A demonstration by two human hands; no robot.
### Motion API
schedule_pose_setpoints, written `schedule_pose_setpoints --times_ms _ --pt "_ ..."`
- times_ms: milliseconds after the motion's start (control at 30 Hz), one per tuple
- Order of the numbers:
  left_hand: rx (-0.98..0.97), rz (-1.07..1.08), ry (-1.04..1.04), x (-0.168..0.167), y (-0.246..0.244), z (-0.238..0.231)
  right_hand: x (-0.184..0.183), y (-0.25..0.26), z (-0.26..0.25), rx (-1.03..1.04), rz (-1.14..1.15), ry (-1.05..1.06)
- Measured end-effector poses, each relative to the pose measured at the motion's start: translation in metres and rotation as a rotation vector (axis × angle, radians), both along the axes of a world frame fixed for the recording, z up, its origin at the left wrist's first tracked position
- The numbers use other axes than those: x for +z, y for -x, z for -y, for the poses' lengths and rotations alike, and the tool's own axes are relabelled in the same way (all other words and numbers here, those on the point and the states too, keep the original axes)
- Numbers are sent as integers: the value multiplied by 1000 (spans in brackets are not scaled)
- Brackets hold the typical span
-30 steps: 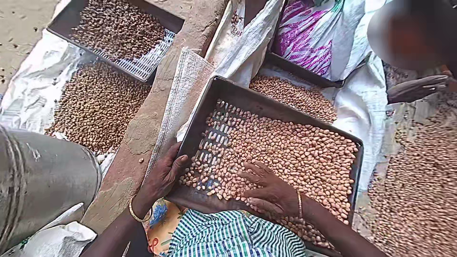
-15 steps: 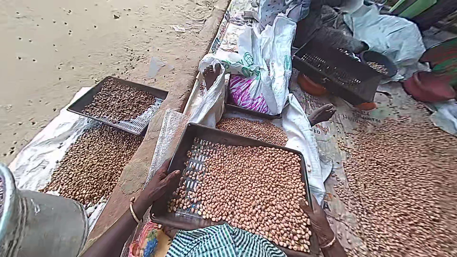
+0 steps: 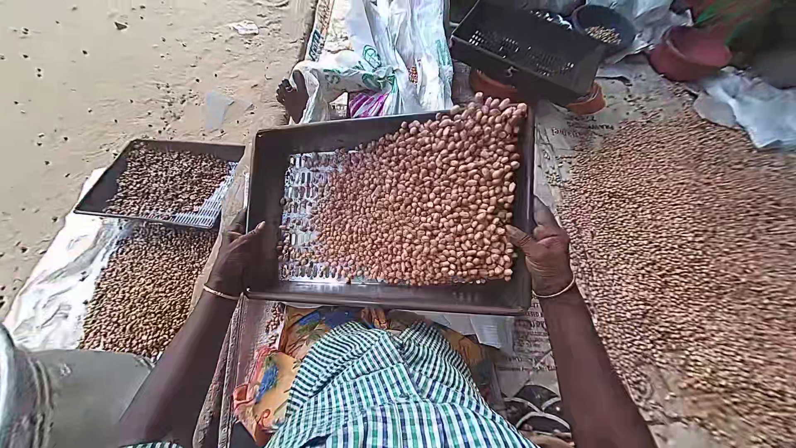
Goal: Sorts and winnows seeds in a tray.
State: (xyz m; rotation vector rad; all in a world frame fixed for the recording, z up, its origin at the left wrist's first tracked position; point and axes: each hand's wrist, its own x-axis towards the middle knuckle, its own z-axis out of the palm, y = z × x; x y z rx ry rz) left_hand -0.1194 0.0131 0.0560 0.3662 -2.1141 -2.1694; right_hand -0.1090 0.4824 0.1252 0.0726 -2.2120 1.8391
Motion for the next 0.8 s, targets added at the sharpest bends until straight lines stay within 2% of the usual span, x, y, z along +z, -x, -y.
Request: schedule_pose_setpoints --times_ms 100,167,200,233,300,367,433,467,533,600,667,733,800 --pt "-104 -96 40 39 -35 -27 -58 -47 -22 -174 80 84" --pt "-159 0 46 77 -20 -58 -79 -43 -45 -233 244 96" --pt "-165 93 40 88 3 -66 -76 -25 -52 -238 328 76" --pt "-170 188 54 90 29 -65 -69 -5 -55 -233 393 49" --pt "-172 308 107 63 59 -39 -40 27 -41 -199 437 5" --pt "-137 275 51 26 40 -8 -22 25 -17 -139 308 -20" --pt "-74 167 -15 9 -6 4 -33 -14 0 -107 127 32" --pt "-72 100 -30 9 -22 1 -44 -35 1 -131 72 66" --pt "-118 29 11 27 -31 -25 -66 -61 -13 -239 107 144" --pt "-164 80 44 61 -1 -54 -77 -43 -37 -296 242 171" --pt "-155 222 42 82 46 -66 -72 9 -55 -264 386 140" --pt "-148 304 107 75 70 -43 -55 52 -52 -151 422 102" --pt "-131 290 141 52 48 -8 -35 45 -22 -116 341 88"
